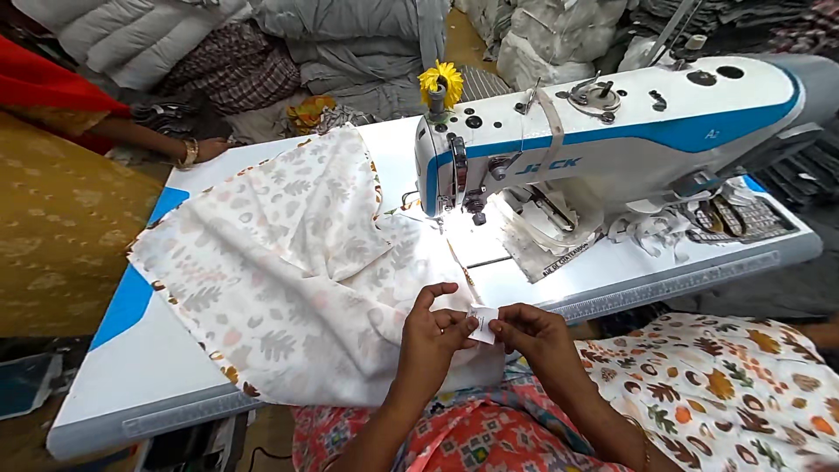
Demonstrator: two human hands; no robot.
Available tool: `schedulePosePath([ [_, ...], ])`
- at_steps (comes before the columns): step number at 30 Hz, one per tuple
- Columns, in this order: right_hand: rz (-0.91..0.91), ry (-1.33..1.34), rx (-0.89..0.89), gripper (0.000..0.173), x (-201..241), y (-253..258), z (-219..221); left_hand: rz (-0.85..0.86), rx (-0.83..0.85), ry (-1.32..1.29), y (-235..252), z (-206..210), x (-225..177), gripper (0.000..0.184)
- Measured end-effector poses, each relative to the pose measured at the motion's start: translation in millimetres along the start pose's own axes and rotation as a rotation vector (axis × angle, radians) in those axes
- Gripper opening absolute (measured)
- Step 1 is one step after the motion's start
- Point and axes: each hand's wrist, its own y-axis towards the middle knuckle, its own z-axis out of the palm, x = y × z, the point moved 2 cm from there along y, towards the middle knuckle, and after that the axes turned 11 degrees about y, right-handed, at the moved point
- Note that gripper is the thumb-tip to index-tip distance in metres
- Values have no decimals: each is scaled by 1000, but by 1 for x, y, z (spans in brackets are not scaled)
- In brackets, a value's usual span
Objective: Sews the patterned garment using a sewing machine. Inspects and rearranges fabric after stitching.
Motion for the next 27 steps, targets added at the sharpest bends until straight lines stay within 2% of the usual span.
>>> schedulePosePath([
  [4,29,17,-21,6,0,0,1,-15,5,-24,-1,1,0,50],
  [7,19,-66,11,9,3,15,2,13,-4,11,6,-4,-2,46],
  [10,-49,-291,91,15,7,59,7,169,-135,248,39,-15,-2,38],
  [14,25,-542,141,28,4,143,26,484,-345,538,90,-27,6,47],
  [17,110,-645,131,32,1,169,34,514,-395,656,101,-28,18,50],
  [20,153,-660,87,31,-3,172,34,518,-407,769,102,-25,21,47],
  [22,151,-679,62,31,-3,172,34,520,-375,868,105,-24,23,39],
  [25,-21,-798,97,23,16,136,43,602,-398,1008,107,-20,27,15],
  [27,-126,-862,108,32,17,110,43,655,-398,1067,107,-19,27,13],
])
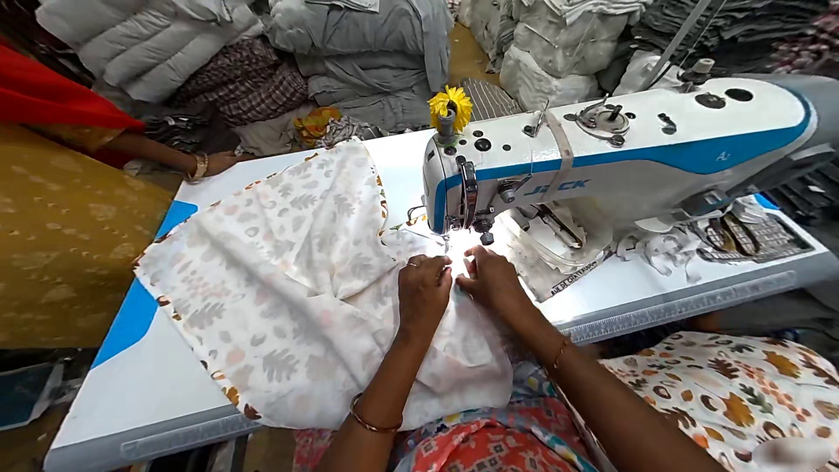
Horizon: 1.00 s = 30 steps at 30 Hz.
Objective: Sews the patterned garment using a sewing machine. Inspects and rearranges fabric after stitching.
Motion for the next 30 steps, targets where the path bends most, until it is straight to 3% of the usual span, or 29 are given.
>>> schedulePosePath([
  [4,-100,119,-156,33,-18,-17,8,74,74,77,-2,4,-3,23],
  [8,-192,-30,-216,23,-21,-29,27,93,27,125,-11,2,-1,20],
  [14,-383,-84,-320,23,-34,-41,43,178,273,110,-27,-15,21,50],
  [19,-393,-16,-397,22,-35,-41,42,196,281,135,-23,-15,19,49],
  [30,-365,-38,-350,18,-32,-47,44,165,274,91,-26,-17,19,50],
])
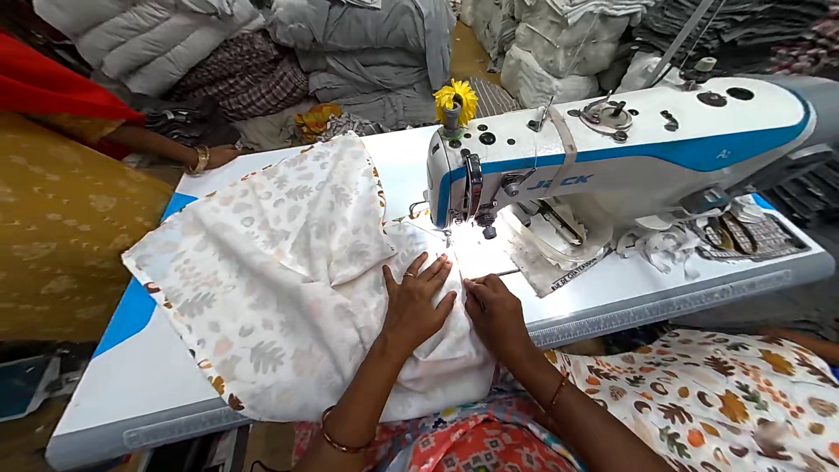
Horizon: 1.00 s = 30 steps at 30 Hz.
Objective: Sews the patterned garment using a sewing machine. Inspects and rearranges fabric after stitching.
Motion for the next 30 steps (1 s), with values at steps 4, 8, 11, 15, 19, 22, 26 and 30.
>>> schedulePosePath([
  [4,-86,-76,17,18,0,-3,6,2,-6,35,-2,2,0,52],
  [8,-30,-45,-54,19,0,-4,3,19,3,65,-3,4,1,55],
  [11,17,5,-47,19,-1,-3,-2,21,19,48,-1,2,2,55],
  [15,-14,11,-54,21,-3,-5,0,17,23,19,0,0,2,54],
  [19,-24,12,-51,22,-4,-6,0,30,9,37,0,1,2,55],
  [22,8,-8,22,22,1,-2,-1,11,60,1,5,-4,2,51],
  [26,34,-48,77,21,6,-2,-1,-9,89,-29,12,-9,0,46],
  [30,-14,-90,81,19,6,-5,2,34,50,8,4,0,8,66],
])
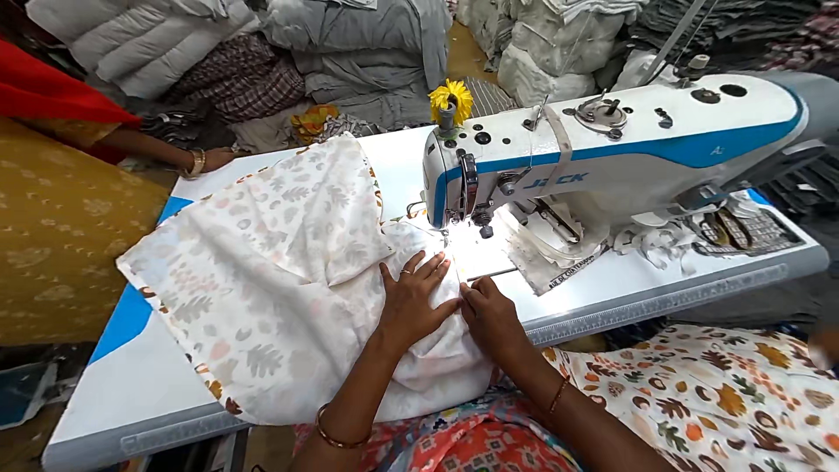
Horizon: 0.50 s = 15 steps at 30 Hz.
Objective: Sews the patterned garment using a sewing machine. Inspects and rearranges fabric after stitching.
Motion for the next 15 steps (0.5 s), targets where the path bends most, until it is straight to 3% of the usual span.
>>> schedulePosePath([
  [3,34,-24,-3,17,11,-5,0,27,49,9,-2,-2,4,75],
  [8,-37,-58,-87,17,6,-5,7,30,33,12,5,-2,10,75],
  [11,-56,-27,-49,17,-1,9,9,48,23,21,25,-1,23,76],
  [15,110,-14,104,15,6,30,4,129,-26,37,36,-8,30,74],
])
